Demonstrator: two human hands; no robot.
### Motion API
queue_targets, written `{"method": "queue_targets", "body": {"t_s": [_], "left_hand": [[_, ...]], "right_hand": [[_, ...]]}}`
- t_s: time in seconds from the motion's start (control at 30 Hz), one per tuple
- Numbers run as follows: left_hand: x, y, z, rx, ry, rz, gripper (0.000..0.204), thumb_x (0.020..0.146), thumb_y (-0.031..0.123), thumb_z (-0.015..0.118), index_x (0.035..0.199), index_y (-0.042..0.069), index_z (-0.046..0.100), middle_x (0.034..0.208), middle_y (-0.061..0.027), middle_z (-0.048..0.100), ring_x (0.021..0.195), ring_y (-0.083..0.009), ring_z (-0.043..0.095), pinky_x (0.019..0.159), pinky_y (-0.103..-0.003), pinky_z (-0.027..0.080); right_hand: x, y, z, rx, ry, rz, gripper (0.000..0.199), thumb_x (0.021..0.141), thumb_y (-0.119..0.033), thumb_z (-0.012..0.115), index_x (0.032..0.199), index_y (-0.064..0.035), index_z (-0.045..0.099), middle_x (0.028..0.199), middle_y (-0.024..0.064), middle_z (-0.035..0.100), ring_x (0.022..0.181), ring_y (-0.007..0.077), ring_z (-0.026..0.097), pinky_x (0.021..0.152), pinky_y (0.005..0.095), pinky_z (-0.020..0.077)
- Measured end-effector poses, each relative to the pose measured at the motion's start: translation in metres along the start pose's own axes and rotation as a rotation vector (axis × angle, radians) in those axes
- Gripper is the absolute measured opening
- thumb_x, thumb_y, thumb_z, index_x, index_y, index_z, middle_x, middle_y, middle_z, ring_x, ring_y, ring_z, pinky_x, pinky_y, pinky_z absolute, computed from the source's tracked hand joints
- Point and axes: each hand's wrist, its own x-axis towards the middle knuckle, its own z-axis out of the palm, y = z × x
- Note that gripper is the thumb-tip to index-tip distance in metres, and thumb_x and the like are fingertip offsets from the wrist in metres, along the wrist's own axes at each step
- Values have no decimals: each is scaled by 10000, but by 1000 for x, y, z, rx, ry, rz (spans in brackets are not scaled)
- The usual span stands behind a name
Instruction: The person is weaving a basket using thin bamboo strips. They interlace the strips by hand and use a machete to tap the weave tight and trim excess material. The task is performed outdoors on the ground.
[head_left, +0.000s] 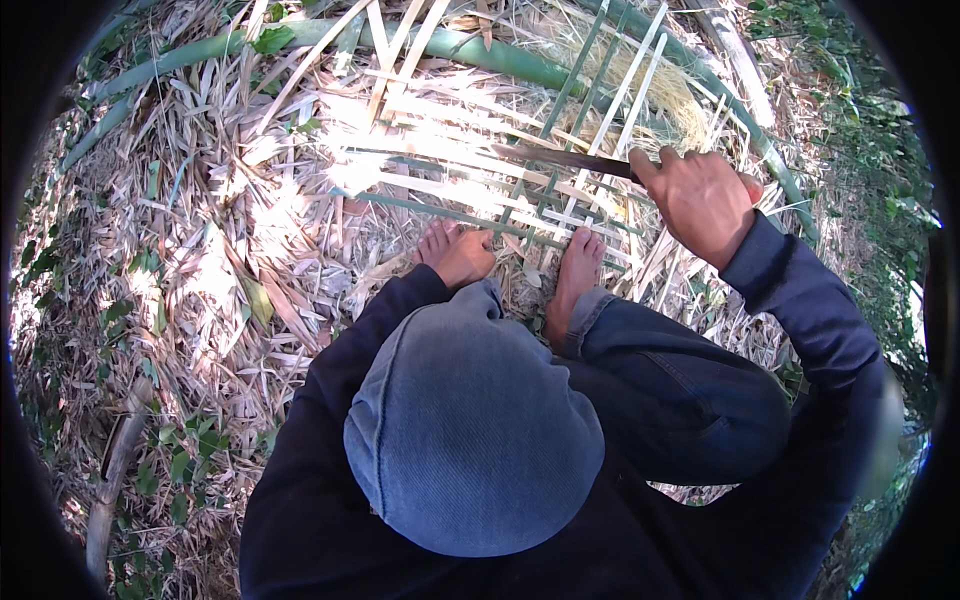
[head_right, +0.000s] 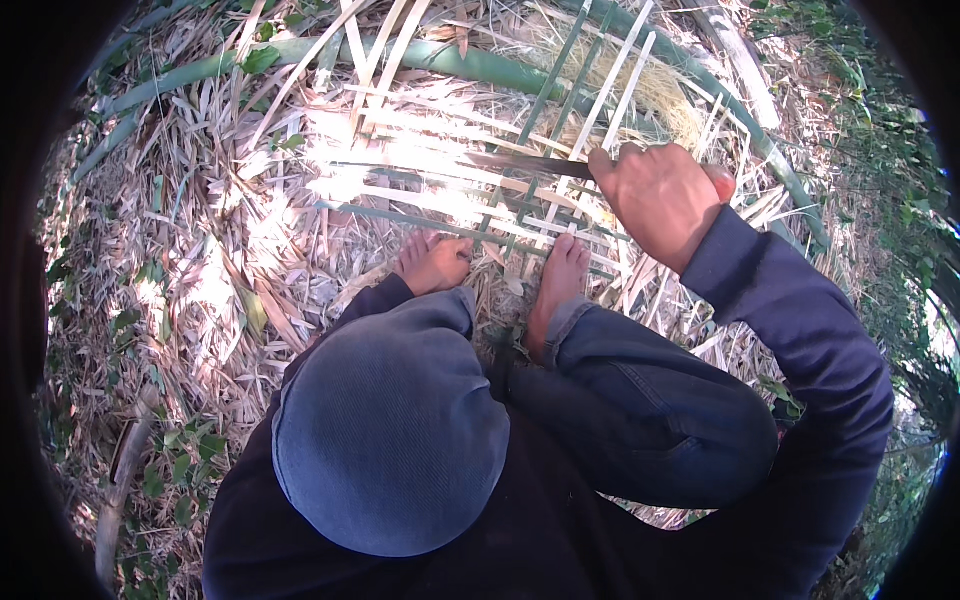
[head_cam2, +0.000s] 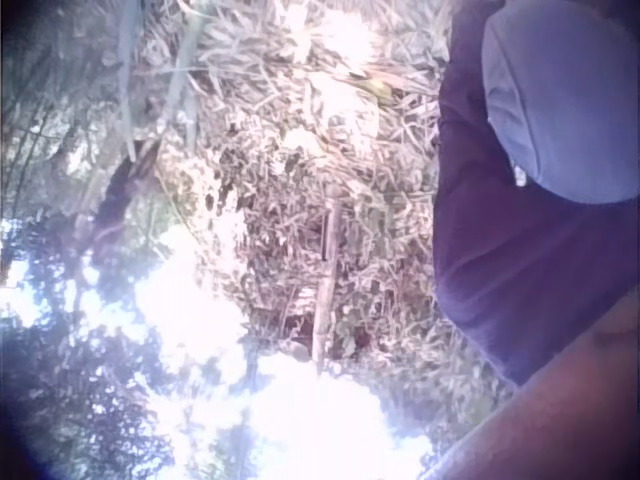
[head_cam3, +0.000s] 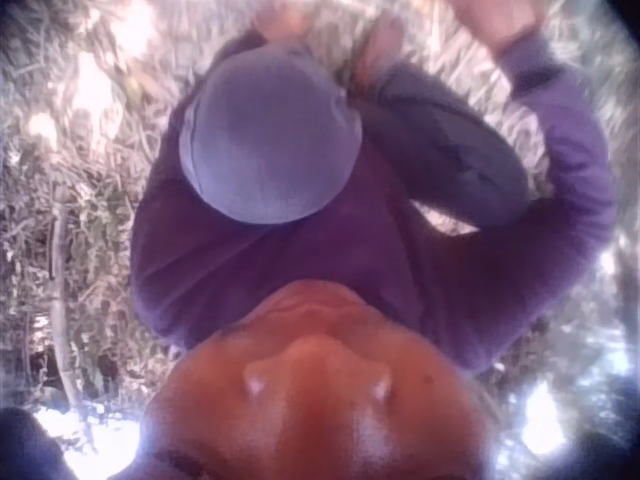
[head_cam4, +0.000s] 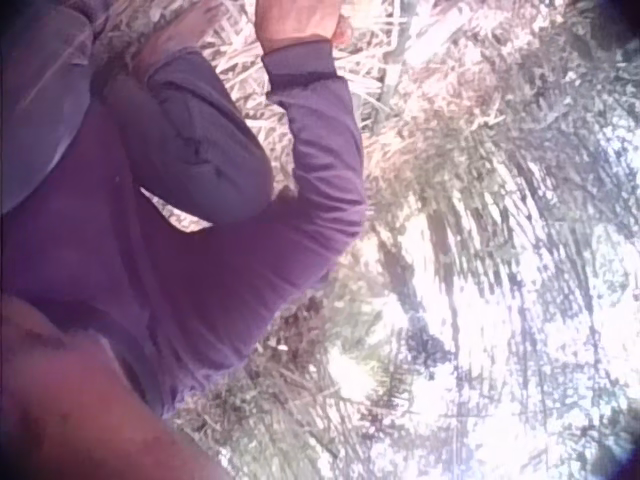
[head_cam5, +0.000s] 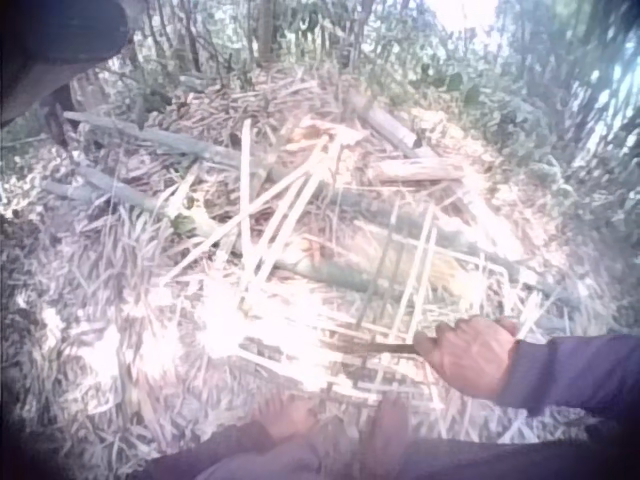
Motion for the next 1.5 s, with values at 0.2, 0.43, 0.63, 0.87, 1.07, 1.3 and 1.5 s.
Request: {"method": "queue_targets", "body": {"t_s": [0.2,0.43,0.63,0.87,1.07,1.3,1.5], "left_hand": [[0,23,-24,42,-199,-39,506,894,368,547,1386,263,499,1558,-384,159,1459,-579,18,1183,-577,23],[-1,18,-13,90,-126,-63,526,899,419,539,1414,342,469,1563,-393,109,1468,-563,-18,1184,-583,29],[8,-7,12,125,51,-68,503,894,421,541,1391,361,491,1549,-406,134,1461,-573,23,1177,-599,68],[14,-3,9,73,101,94,324,858,269,529,1168,247,620,1448,-450,294,1402,-634,138,1152,-637,135],[-19,39,-35,-75,-132,31,304,835,231,513,1116,216,630,1386,-415,412,1377,-656,151,1149,-660,97],[-16,25,-18,-199,84,362,447,784,32,485,1197,63,654,766,-205,645,657,-260,566,648,-403,453],[-22,32,-29,-93,61,244,459,776,15,474,1183,89,673,754,-186,649,653,-247,574,644,-401,462]], "right_hand": [[-6,1,2,-13,9,57,475,835,-64,590,1293,22,493,849,168,646,706,278,684,627,388,552],[-4,-12,38,-160,-123,23,481,854,-57,582,1316,24,475,872,143,645,751,250,681,623,362,552],[-9,-2,7,113,53,107,463,894,-79,559,1342,-24,454,872,154,634,753,288,683,635,418,553],[5,-4,29,-18,-234,37,439,870,-55,557,1285,67,482,877,130,658,836,268,692,649,401,549],[-6,-3,16,87,121,70,426,868,-60,571,1278,22,493,853,143,639,771,270,688,647,389,551],[-15,-3,29,16,-31,58,355,921,-102,559,1264,-14,530,822,139,623,693,268,666,610,404,524],[-19,-19,12,81,-94,-2,497,864,-63,552,1350,20,482,915,172,643,759,289,694,653,399,557]]}}
